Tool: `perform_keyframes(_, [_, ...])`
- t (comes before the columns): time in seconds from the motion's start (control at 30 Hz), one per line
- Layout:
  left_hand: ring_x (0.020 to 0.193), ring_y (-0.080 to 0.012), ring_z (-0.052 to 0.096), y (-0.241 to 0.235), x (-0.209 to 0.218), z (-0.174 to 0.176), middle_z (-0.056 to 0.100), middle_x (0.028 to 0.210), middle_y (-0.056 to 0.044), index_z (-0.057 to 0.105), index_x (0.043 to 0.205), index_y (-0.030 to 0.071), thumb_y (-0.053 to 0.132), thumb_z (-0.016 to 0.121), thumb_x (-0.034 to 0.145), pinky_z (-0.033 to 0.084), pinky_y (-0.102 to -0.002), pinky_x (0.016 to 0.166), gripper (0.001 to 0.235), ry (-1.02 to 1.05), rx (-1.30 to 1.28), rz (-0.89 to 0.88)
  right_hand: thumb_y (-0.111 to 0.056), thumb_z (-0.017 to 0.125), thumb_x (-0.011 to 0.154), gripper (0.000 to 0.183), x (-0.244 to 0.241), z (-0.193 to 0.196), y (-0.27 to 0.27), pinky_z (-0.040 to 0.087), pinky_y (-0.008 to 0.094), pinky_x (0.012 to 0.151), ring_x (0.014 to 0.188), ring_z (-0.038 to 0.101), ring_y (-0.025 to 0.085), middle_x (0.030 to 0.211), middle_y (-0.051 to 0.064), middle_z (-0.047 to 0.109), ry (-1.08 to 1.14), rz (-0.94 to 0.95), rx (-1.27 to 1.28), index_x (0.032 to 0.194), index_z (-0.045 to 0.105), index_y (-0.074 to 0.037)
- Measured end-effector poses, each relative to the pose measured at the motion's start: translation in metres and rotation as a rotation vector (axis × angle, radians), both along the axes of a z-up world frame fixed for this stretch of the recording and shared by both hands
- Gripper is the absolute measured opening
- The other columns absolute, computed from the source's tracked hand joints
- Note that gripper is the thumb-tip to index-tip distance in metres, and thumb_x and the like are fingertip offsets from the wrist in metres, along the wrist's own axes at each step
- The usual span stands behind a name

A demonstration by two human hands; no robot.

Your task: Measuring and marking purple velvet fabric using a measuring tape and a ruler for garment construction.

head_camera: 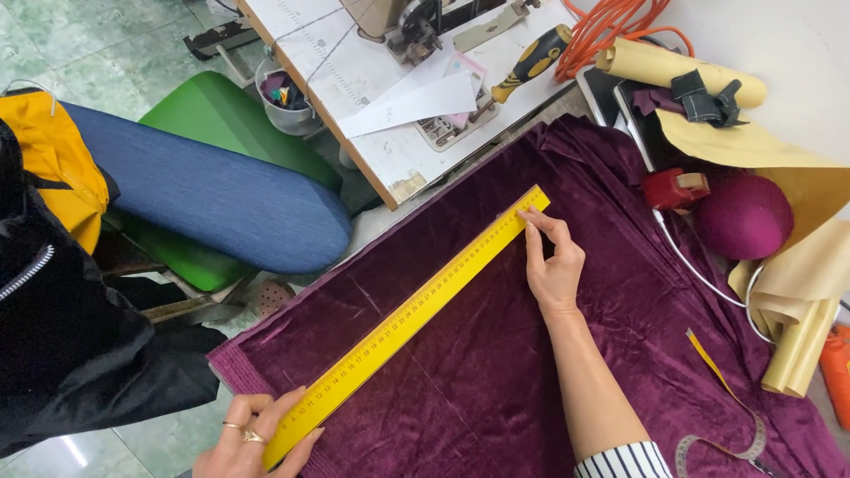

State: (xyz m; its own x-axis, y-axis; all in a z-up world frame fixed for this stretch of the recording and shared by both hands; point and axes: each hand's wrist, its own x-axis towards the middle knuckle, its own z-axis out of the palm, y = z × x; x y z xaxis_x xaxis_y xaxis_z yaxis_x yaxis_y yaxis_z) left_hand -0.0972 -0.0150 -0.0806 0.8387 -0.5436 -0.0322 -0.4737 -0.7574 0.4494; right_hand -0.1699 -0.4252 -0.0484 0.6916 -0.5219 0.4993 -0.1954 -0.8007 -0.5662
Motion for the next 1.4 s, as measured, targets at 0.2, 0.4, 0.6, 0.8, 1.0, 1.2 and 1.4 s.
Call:
perform_keyframes(0.2, [0.059, -0.0055, 0.059, -0.002, 0.001, 0.006, 0.048, 0.093, 0.016, 0.059, 0.115, 0.051, 0.060, 0.072, 0.064, 0.051, -0.027, 0.039, 0.053, 0.071, 0.133, 0.000, -0.005, 0.054, 0.100, 0.009, 0.000, 0.000, 0.000, 0.054, 0.036, 0.097, 0.111, 0.065, 0.028, 0.108, 0.013, 0.067, 0.014, 0.001, 0.002, 0.105, 0.060, 0.000])
perform_keyframes(0.4, [0.061, -0.0040, 0.059, -0.001, 0.002, 0.006, 0.049, 0.093, 0.015, 0.057, 0.118, 0.047, 0.057, 0.071, 0.067, 0.049, -0.028, 0.035, 0.054, 0.005, 0.084, -0.050, -0.003, 0.054, 0.100, 0.008, 0.000, 0.002, 0.001, 0.054, 0.036, 0.097, 0.109, 0.066, 0.027, 0.107, 0.013, 0.067, 0.018, 0.004, -0.026, 0.104, 0.061, 0.000])
perform_keyframes(0.6, [0.066, -0.0118, 0.066, 0.002, 0.007, 0.026, 0.050, 0.104, 0.012, 0.055, 0.120, 0.035, 0.059, 0.067, 0.073, 0.056, -0.040, 0.041, 0.054, 0.104, 0.132, -0.134, 0.000, 0.058, 0.101, 0.007, -0.002, -0.001, 0.000, 0.051, 0.033, 0.093, 0.106, 0.068, 0.026, 0.103, 0.013, 0.068, 0.002, -0.007, -0.041, 0.103, 0.064, 0.001])
perform_keyframes(0.8, [0.068, -0.0165, 0.066, 0.013, 0.011, 0.035, 0.049, 0.110, 0.007, 0.054, 0.114, 0.026, 0.052, 0.067, 0.081, 0.058, -0.042, 0.048, 0.044, 0.304, 0.125, -0.157, 0.004, 0.057, 0.105, 0.005, -0.003, -0.001, 0.001, 0.051, 0.036, 0.095, 0.108, 0.068, 0.030, 0.107, 0.016, 0.068, 0.019, 0.027, -0.079, 0.106, 0.062, 0.005])
perform_keyframes(1.0, [0.069, -0.0134, 0.064, 0.014, 0.013, 0.040, 0.049, 0.106, 0.003, 0.054, 0.112, 0.019, 0.047, 0.067, 0.084, 0.059, -0.033, 0.047, 0.041, 0.331, 0.093, -0.165, 0.005, 0.056, 0.107, 0.005, -0.003, 0.002, 0.005, 0.052, 0.038, 0.096, 0.111, 0.067, 0.034, 0.110, 0.019, 0.068, 0.034, 0.051, -0.097, 0.109, 0.060, 0.008])
perform_keyframes(1.2, [0.072, -0.0112, 0.065, 0.013, 0.013, 0.039, 0.051, 0.106, 0.001, 0.055, 0.111, 0.017, 0.043, 0.068, 0.084, 0.059, -0.027, 0.045, 0.039, 0.350, 0.080, -0.163, 0.003, 0.055, 0.109, 0.006, -0.003, 0.002, 0.005, 0.053, 0.039, 0.094, 0.112, 0.066, 0.035, 0.111, 0.020, 0.068, 0.046, 0.056, -0.099, 0.109, 0.058, 0.009])
perform_keyframes(1.4, [0.076, -0.0105, 0.065, 0.013, 0.014, 0.039, 0.051, 0.105, 0.001, 0.056, 0.110, 0.017, 0.043, 0.068, 0.084, 0.059, -0.026, 0.046, 0.039, 0.339, 0.087, -0.167, 0.004, 0.055, 0.108, 0.006, -0.004, -0.001, 0.002, 0.054, 0.039, 0.094, 0.111, 0.067, 0.035, 0.110, 0.020, 0.068, 0.043, 0.051, -0.105, 0.108, 0.058, 0.008])
